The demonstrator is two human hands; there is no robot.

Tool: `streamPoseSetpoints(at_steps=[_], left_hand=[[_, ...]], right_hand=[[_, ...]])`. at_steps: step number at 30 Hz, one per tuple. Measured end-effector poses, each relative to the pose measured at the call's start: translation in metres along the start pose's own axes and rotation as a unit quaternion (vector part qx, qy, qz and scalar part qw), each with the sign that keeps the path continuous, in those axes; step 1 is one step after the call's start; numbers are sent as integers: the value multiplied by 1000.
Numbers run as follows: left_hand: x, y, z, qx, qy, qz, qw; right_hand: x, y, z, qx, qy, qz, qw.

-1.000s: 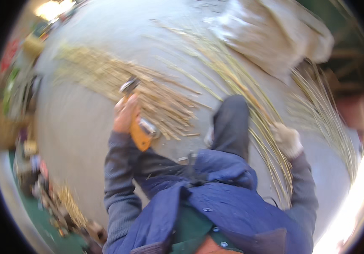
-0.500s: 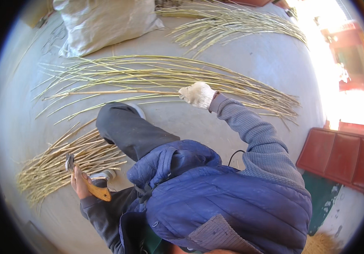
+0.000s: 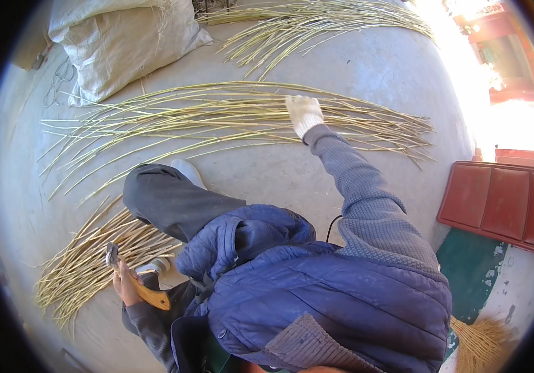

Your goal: The person sits cross-legged on the floor and uses pruning shears to trim the ends of thin wooden sticks one by one. They repeatedly pick up a stick, cut it, and place it on a growing pile.

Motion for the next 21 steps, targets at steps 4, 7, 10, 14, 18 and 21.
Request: streamPoseSetpoints(at_steps=[4, 7, 10, 14, 18, 21], left_hand=[[8, -16, 34, 34, 31, -40, 998], [47, -71, 58, 5, 31, -71, 997], [61, -78, 54, -65, -32, -102, 992], [59, -54, 51, -87, -43, -11, 995], [73, -61, 76, -80, -77, -69, 991], [55, -44, 79, -64, -180, -146, 971]], right_hand=[[-78, 113, -47, 106, 36, -86, 990], [-160, 210, -36, 240, 136, -256, 927], [-232, 292, -2, 44, 267, -530, 803], [-354, 329, 42, -276, 417, -594, 630], [-381, 343, 62, -311, 488, -593, 559], [-393, 341, 75, -405, 458, -572, 547]])
Point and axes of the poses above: each hand's wrist, its own z-axis away from the middle knuckle, its own y-axis out of the back of the hand, x = y × z, the point moved 4 cm from there along -z, towards the middle knuckle, and after that the axes turned 13 degrees about z, right-handed, at the moved point
